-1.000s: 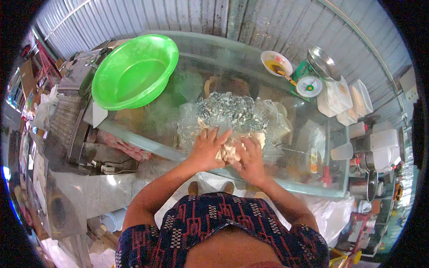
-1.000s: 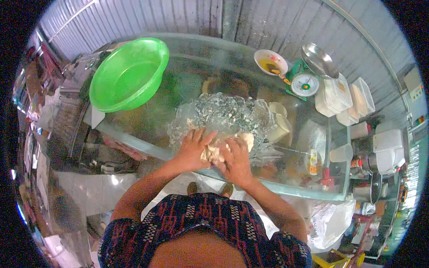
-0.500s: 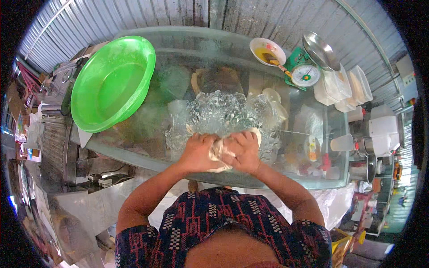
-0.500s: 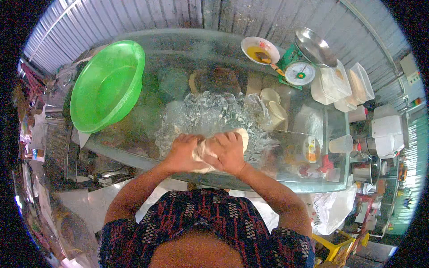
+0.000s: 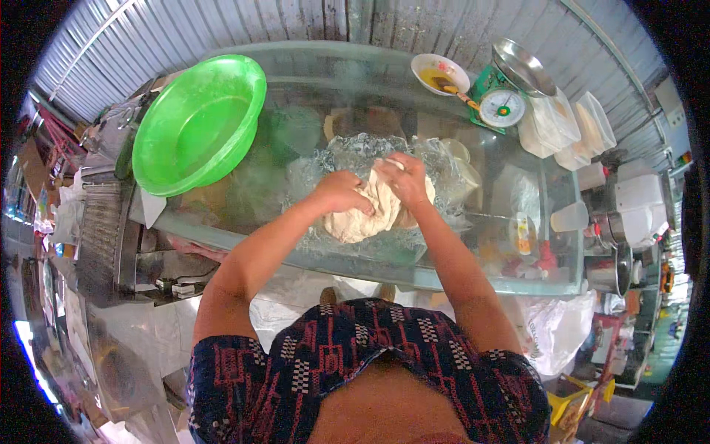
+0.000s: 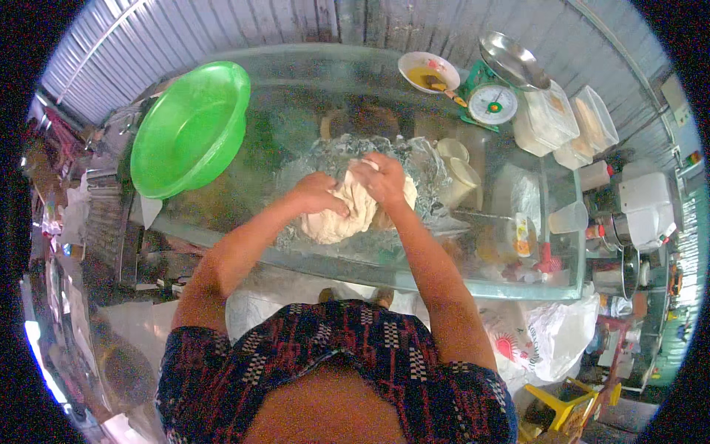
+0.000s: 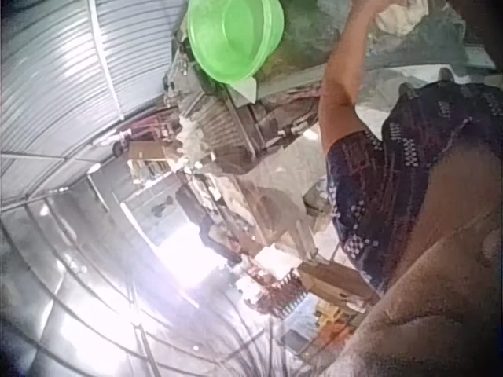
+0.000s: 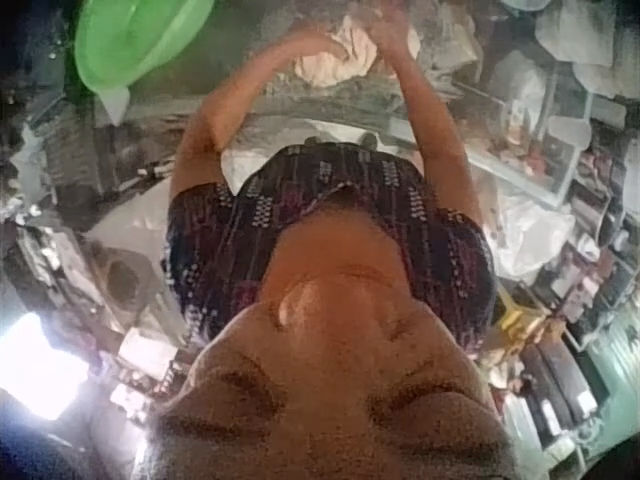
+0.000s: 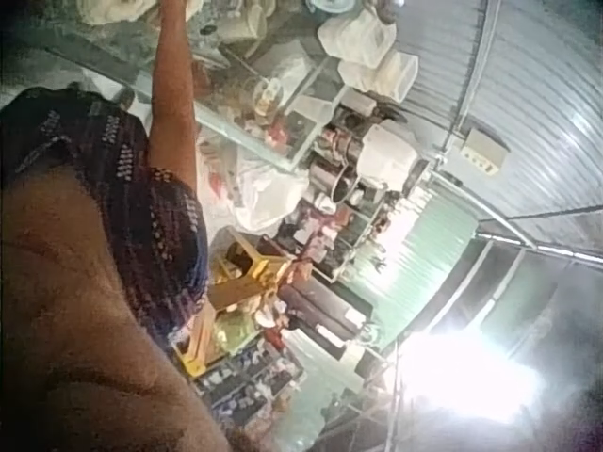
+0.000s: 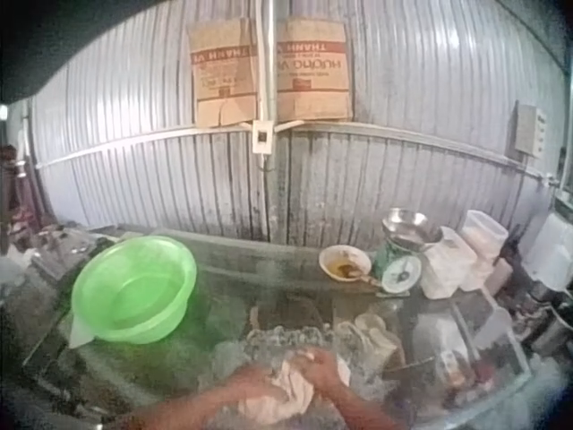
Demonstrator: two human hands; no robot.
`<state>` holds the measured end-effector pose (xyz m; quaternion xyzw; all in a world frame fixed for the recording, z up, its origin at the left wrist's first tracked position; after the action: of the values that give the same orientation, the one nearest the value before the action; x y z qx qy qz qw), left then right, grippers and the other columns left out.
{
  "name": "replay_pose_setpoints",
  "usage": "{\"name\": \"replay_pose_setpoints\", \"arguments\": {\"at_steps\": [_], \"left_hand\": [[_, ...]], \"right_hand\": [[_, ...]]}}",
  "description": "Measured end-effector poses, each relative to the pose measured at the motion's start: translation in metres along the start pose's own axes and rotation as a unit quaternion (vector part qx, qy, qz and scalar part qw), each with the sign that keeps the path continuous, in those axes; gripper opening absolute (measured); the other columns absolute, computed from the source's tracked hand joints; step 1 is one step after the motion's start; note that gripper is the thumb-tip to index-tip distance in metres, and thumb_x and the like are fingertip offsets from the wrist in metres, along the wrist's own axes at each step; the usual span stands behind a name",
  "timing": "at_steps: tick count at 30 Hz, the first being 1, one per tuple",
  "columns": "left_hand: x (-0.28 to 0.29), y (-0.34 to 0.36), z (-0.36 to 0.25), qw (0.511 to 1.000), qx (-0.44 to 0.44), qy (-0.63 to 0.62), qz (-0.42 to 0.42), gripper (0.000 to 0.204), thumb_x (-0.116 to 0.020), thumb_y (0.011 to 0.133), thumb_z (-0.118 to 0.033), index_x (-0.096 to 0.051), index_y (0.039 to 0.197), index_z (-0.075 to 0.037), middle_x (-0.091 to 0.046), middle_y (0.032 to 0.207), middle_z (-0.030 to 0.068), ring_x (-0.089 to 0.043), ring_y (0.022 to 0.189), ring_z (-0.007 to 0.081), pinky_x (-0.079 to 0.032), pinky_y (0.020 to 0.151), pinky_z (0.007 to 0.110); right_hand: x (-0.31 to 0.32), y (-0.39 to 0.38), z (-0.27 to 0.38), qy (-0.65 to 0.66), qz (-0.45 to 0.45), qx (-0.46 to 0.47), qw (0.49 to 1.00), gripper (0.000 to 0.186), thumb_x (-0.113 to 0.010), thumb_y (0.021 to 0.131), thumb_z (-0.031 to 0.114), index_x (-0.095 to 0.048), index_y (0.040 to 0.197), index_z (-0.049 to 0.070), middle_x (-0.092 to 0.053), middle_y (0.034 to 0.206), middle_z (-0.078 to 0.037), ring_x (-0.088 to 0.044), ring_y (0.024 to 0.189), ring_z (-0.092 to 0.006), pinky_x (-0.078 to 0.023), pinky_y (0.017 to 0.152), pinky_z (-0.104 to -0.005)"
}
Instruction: Manually knead a large piece of dough on a glass tabletop.
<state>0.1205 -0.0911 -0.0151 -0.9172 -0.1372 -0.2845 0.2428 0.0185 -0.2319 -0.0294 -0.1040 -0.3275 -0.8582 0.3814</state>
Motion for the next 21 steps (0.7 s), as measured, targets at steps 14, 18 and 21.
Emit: {"name": "replay_pose_setpoints", "arguments": {"at_steps": [14, 18, 21], "left_hand": [[0.025, 0.0, -0.12, 0.867, -0.316, 0.386, 0.01, 0.045, -0.079, 0.053, -0.032, -0.07, 0.088, -0.007, -0.069, 0.088, 0.0164, -0.066, 0.088, 0.0347, -0.052, 0.077, 0.044], [0.04, -0.014, -0.071, 0.792, -0.45, 0.373, -0.176, 0.064, -0.079, 0.063, -0.04, -0.062, 0.117, -0.011, -0.058, 0.125, 0.0137, -0.047, 0.125, 0.0332, -0.041, 0.099, 0.049], [0.018, -0.033, -0.013, 0.82, -0.302, 0.394, -0.284, 0.069, -0.076, 0.07, -0.042, -0.052, 0.129, -0.012, -0.041, 0.14, 0.0141, -0.027, 0.138, 0.0347, -0.029, 0.105, 0.061]], "right_hand": [[0.031, -0.015, -0.005, 0.29, -0.259, -0.144, 0.91, 0.024, -0.056, 0.089, 0.007, -0.067, 0.106, -0.005, -0.067, 0.106, -0.01, -0.059, 0.097, -0.0152, -0.045, 0.092, -0.0305], [0.028, -0.017, -0.023, 0.166, -0.238, -0.091, 0.953, 0.036, -0.06, 0.088, 0.011, -0.061, 0.122, 0.001, -0.06, 0.123, -0.012, -0.056, 0.105, -0.0164, -0.042, 0.097, -0.0319], [0.018, -0.016, 0.001, 0.095, -0.06, -0.024, 0.993, 0.053, -0.066, 0.084, 0.029, -0.053, 0.133, 0.012, -0.05, 0.136, -0.012, -0.056, 0.106, -0.0265, -0.044, 0.094, -0.0366]]}}
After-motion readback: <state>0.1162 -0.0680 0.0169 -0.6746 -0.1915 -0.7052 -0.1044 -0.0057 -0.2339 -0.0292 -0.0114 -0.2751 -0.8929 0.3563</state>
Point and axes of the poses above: each hand's wrist, its own y-axis towards the middle knuckle, its own x-axis out of the back of the hand, z = x × y, the point moved 4 cm from there along y, towards the middle knuckle
